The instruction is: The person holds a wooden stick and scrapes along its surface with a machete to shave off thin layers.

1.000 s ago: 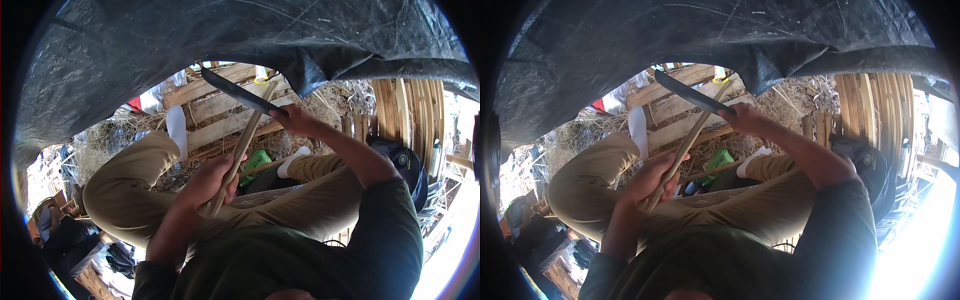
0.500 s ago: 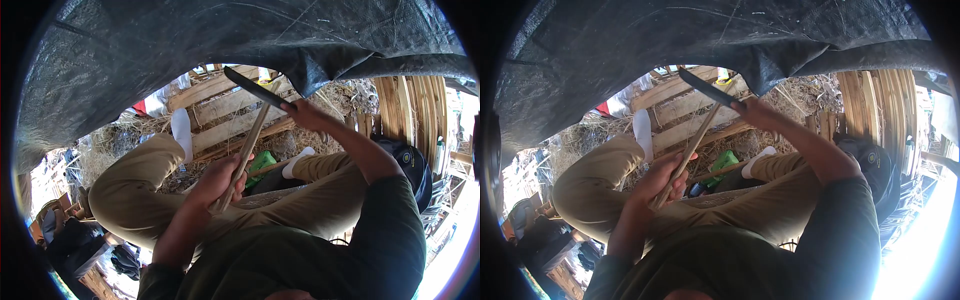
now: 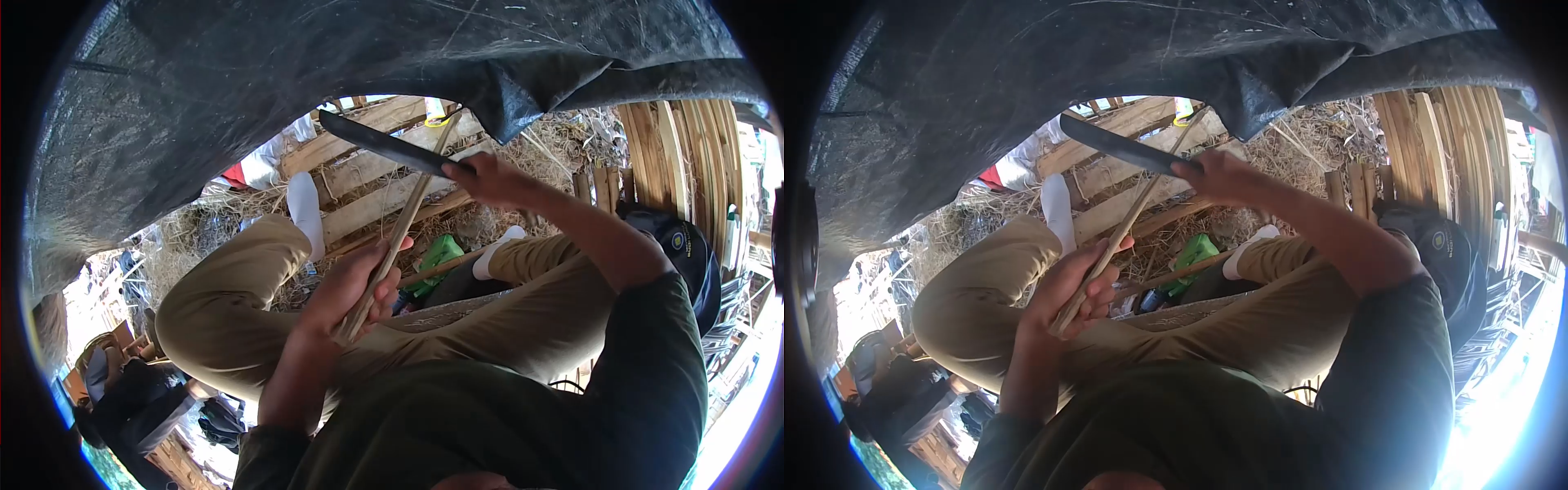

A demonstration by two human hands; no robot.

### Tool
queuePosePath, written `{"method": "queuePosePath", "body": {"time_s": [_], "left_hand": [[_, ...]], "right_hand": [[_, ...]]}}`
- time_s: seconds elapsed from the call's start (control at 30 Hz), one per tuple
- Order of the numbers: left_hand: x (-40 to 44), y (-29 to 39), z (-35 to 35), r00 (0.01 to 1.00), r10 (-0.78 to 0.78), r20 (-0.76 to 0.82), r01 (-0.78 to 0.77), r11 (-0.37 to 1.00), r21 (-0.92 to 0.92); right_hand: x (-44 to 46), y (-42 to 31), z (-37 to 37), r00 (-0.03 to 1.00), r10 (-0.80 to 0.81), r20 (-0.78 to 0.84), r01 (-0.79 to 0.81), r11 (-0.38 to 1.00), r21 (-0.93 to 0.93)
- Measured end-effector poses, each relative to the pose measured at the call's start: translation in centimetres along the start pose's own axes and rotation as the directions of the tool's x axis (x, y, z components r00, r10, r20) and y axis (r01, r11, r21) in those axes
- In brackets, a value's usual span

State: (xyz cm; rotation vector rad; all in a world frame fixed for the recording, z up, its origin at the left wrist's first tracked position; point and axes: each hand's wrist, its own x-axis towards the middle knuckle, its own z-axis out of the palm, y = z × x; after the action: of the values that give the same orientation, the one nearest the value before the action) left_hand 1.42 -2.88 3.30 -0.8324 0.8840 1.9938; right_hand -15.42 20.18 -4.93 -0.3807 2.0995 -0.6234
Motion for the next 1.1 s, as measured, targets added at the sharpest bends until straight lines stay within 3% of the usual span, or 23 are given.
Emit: {"method": "queuePosePath", "body": {"time_s": [0.03,0.13,0.17,0.2,0.27,0.37,0.47,0.5,0.53,0.6,0.73,0.8,0.87,0.9,1.0,1.03,1.1], "left_hand": [[0.0,0.0,0.1,1.0,-0.007,-0.008,0.007,1.0,-0.017],[0.5,-0.2,0.3,1.0,-0.008,-0.017,0.008,1.0,-0.025],[0.6,-0.5,0.4,1.0,-0.004,-0.013,0.004,1.0,0.0],[0.7,-0.6,0.5,1.0,0.003,-0.009,-0.003,1.0,0.025],[0.4,-0.8,1.0,0.999,-0.009,-0.046,0.009,1.0,-0.005],[0.6,-1.2,1.1,1.0,-0.012,-0.022,0.01,0.994,-0.108],[0.8,-0.8,0.7,1.0,-0.018,0.0,0.017,0.984,-0.179],[0.8,-0.5,0.8,1.0,-0.021,-0.002,0.021,0.986,-0.163],[0.8,-0.3,0.9,1.0,-0.023,-0.004,0.023,0.988,-0.153],[0.8,-0.7,1.4,0.999,-0.032,-0.026,0.027,0.983,-0.183],[1.2,-1.0,0.7,0.998,-0.057,-0.022,0.048,0.956,-0.289],[1.2,-1.1,0.2,0.998,-0.047,0.041,0.058,0.952,-0.302],[1.1,-0.6,0.1,0.997,-0.03,0.069,0.05,0.95,-0.307],[0.5,-0.4,0.6,0.998,-0.031,0.062,0.049,0.949,-0.313],[0.6,-0.7,0.3,0.994,-0.046,0.103,0.082,0.92,-0.382],[0.7,-0.8,0.1,0.991,-0.039,0.127,0.089,0.902,-0.422],[0.4,-0.8,0.1,0.985,-0.027,0.169,0.105,0.875,-0.473]], "right_hand": [[1.0,1.1,-0.4,0.992,-0.095,-0.085,0.083,0.988,-0.132],[1.1,1.7,-1.1,0.992,0.12,-0.024,-0.122,0.988,-0.095],[0.0,1.0,0.6,0.984,0.117,-0.133,-0.129,0.988,-0.086],[-0.1,0.3,1.6,0.993,0.115,-0.031,-0.117,0.991,-0.066],[-1.4,-0.1,1.8,0.99,-0.111,-0.081,0.105,0.992,-0.074],[0.2,1.9,0.1,0.997,-0.057,-0.052,0.051,0.992,-0.112],[0.3,1.5,-0.9,0.984,0.177,-0.029,-0.179,0.982,-0.06],[-0.7,0.9,0.8,0.971,0.174,-0.164,-0.179,0.984,-0.014],[-1.3,-0.9,0.9,0.988,0.153,0.026,-0.153,0.988,-0.015],[-3.6,-3.3,1.0,0.995,0.044,0.085,-0.046,0.999,0.022],[0.3,1.5,-0.3,0.983,-0.12,-0.137,0.102,0.986,-0.132],[-0.1,2.2,-1.0,0.988,0.031,-0.149,-0.038,0.998,-0.047],[-1.0,1.6,1.2,0.986,-0.052,-0.161,0.033,0.992,-0.118],[-1.9,1.1,2.0,0.954,-0.188,-0.235,0.159,0.978,-0.137],[-1.5,0.6,0.1,0.993,-0.028,-0.118,0.025,0.999,-0.026],[-0.5,1.6,0.1,0.959,-0.144,-0.243,0.109,0.982,-0.151],[-0.2,2.3,0.6,0.972,-0.021,-0.235,-0.017,0.987,-0.161]]}}
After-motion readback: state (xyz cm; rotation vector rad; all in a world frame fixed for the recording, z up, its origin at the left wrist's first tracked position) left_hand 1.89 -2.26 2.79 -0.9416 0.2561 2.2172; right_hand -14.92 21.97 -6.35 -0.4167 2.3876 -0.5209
